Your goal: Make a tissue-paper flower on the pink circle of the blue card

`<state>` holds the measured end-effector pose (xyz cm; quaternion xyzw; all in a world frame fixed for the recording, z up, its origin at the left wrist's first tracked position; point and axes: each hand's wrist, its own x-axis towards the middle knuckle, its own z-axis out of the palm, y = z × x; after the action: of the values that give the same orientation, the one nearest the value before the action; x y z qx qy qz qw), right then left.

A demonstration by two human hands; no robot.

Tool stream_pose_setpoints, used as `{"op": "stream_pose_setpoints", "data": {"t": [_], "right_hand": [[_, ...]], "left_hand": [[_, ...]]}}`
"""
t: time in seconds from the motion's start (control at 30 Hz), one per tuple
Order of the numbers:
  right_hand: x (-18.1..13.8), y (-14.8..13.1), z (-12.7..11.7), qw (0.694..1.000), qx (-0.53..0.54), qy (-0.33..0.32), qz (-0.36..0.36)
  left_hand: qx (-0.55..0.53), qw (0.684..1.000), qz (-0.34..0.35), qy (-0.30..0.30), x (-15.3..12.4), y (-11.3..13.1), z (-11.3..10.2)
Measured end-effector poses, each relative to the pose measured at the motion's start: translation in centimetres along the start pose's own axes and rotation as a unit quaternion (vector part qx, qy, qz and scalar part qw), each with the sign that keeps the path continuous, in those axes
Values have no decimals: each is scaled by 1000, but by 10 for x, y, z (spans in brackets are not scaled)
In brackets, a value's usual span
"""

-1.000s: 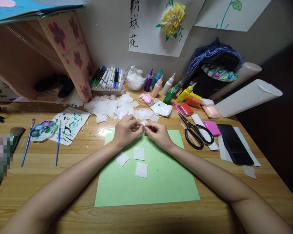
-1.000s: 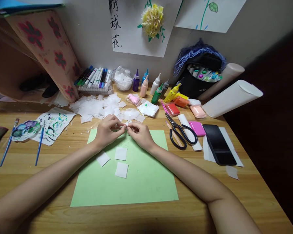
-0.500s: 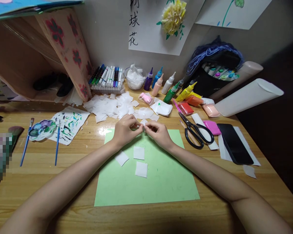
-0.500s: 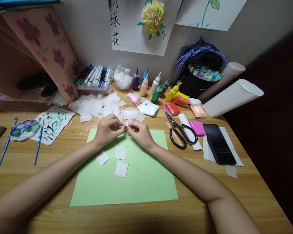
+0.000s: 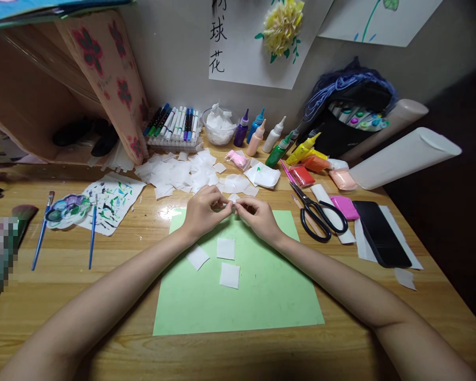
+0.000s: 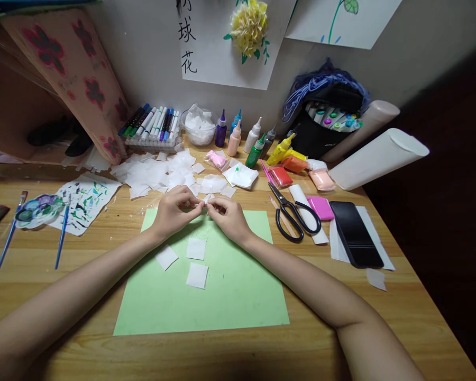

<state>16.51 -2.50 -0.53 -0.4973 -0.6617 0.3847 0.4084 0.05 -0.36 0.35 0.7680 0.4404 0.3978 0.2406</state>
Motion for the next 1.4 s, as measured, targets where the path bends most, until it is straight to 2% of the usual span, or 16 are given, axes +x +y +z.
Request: {"op": "stream_pose_setpoints", "data": {"t": [1.07, 1.4], "right_hand": [[0, -2, -1, 1000, 27, 8, 10], [-2, -1, 0, 998, -50, 18, -32]], "left_hand": [[8, 1000, 22, -8, 0, 1, -1], [114, 989, 84, 39, -6, 2, 2]]}}
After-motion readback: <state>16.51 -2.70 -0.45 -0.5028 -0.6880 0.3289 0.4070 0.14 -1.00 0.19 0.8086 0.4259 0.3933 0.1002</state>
